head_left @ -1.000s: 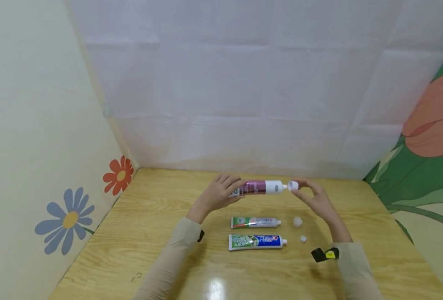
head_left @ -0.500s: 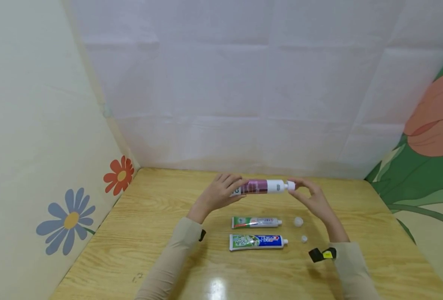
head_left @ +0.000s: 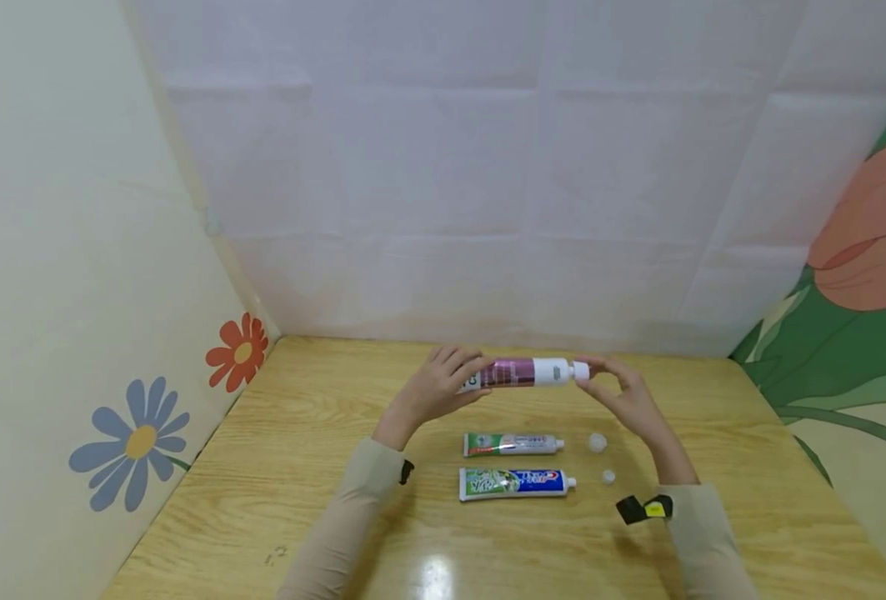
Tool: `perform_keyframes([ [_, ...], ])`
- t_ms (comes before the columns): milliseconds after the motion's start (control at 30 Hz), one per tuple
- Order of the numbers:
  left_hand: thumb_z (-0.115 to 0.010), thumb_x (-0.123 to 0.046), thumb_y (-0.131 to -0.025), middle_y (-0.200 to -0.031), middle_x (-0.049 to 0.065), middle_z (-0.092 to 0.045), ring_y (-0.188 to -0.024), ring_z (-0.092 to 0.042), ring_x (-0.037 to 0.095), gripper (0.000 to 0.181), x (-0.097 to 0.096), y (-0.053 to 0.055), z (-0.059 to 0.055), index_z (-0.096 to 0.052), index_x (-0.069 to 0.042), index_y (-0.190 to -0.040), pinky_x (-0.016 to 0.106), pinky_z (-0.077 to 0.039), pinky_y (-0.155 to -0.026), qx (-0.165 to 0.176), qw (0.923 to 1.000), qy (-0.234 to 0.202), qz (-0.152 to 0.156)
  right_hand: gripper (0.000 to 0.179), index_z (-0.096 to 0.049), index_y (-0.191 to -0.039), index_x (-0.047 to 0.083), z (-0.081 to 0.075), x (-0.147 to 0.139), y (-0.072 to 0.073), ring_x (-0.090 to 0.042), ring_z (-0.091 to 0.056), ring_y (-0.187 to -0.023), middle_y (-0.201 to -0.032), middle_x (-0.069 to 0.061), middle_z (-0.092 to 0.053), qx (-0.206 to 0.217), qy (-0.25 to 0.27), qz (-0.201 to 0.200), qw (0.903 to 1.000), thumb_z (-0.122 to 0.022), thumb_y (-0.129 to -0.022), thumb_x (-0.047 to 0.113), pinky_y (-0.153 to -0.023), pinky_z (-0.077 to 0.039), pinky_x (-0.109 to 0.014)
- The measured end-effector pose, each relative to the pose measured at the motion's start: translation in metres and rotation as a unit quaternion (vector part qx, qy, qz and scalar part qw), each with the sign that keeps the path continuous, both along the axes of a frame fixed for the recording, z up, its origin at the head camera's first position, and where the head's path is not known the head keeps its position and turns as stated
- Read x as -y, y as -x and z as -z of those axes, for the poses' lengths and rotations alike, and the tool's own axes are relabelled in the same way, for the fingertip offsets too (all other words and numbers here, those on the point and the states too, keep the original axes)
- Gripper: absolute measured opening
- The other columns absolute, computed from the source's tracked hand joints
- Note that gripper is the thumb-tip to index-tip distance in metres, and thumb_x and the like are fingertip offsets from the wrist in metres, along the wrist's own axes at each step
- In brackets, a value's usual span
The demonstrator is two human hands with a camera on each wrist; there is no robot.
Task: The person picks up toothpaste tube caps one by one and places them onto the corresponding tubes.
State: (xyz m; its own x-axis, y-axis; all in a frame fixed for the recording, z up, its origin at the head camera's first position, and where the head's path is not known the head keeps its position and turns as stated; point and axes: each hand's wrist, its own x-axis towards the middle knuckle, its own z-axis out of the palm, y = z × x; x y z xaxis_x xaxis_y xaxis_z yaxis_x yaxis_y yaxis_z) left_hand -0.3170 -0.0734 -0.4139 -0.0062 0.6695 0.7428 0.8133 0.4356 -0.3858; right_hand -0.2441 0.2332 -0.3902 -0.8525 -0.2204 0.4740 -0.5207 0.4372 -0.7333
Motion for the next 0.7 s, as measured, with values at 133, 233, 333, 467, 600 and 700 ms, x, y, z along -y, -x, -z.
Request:
perform_keyframes([
  [133, -0.079, -0.035, -0.071, -0.106, 0.006, -0.058, -0.091, -0.053, 0.019, 0.059, 0.0, -0.002, -0.003, -0.056, -0.008, -0.118, 0.032, -0.046, -0.078, 0.005, 1.0, -0.005, 0.001, 0.034, -0.056, -0.12, -0.003, -0.001, 0.002, -0.001, 0.002, -0.047, -0.097, -0.108, -0.016, -0.059, 0.003, 0.001, 0.007, 1.0, -0.062, -0.088, 0.006, -0.095, -0.032, -0.054],
  [233, -0.079, -0.034, -0.07, -0.107, 0.007, -0.058, -0.092, -0.054, 0.019, 0.059, 0.001, -0.005, -0.006, -0.057, -0.007, -0.118, 0.031, -0.046, -0.08, 0.015, 0.9999, -0.008, 0.0, 0.035, -0.055, -0.121, -0.003, -0.002, 0.003, -0.002, 0.003, -0.047, -0.097, -0.11, -0.016, -0.059, 0.003, 0.006, 0.009, 0.9999, -0.062, -0.088, 0.006, -0.095, -0.031, -0.056],
  [333, -0.08, -0.033, -0.07, -0.107, 0.007, -0.058, -0.093, -0.054, 0.019, 0.059, 0.001, -0.007, -0.01, -0.057, -0.007, -0.118, 0.03, -0.046, -0.081, 0.028, 0.9995, -0.013, -0.001, 0.034, -0.055, -0.121, -0.003, -0.004, 0.005, -0.002, 0.003, -0.046, -0.098, -0.11, -0.015, -0.059, 0.0, 0.013, 0.009, 0.9999, -0.061, -0.088, 0.006, -0.096, -0.03, -0.058],
  [467, -0.079, -0.033, -0.07, -0.108, 0.006, -0.059, -0.094, -0.054, 0.019, 0.06, 0.003, -0.009, -0.013, -0.057, -0.008, -0.12, 0.031, -0.046, -0.081, 0.037, 0.9991, -0.019, -0.011, 0.033, -0.056, -0.12, -0.001, -0.006, 0.008, -0.002, 0.004, -0.047, -0.098, -0.107, -0.006, -0.059, -0.003, 0.024, 0.014, 0.9996, -0.061, -0.088, 0.006, -0.097, -0.028, -0.06],
  [600, -0.079, -0.034, -0.071, -0.108, 0.006, -0.059, -0.095, -0.054, 0.019, 0.059, 0.004, -0.01, -0.014, -0.057, -0.01, -0.121, 0.032, -0.045, -0.083, 0.04, 0.9987, -0.022, -0.023, 0.032, -0.057, -0.119, -0.001, -0.006, 0.01, -0.002, 0.004, -0.047, -0.097, -0.105, 0.001, -0.058, -0.006, 0.03, 0.016, 0.9994, -0.061, -0.088, 0.005, -0.098, -0.028, -0.06],
  [700, -0.078, -0.035, -0.072, -0.108, 0.005, -0.059, -0.095, -0.054, 0.019, 0.057, 0.004, -0.01, -0.013, -0.058, -0.011, -0.12, 0.033, -0.045, -0.083, 0.039, 0.9985, -0.024, -0.03, 0.032, -0.057, -0.118, -0.002, -0.007, 0.011, -0.002, 0.004, -0.048, -0.097, -0.104, 0.0, -0.059, -0.009, 0.036, 0.014, 0.9992, -0.061, -0.087, 0.003, -0.098, -0.028, -0.058],
])
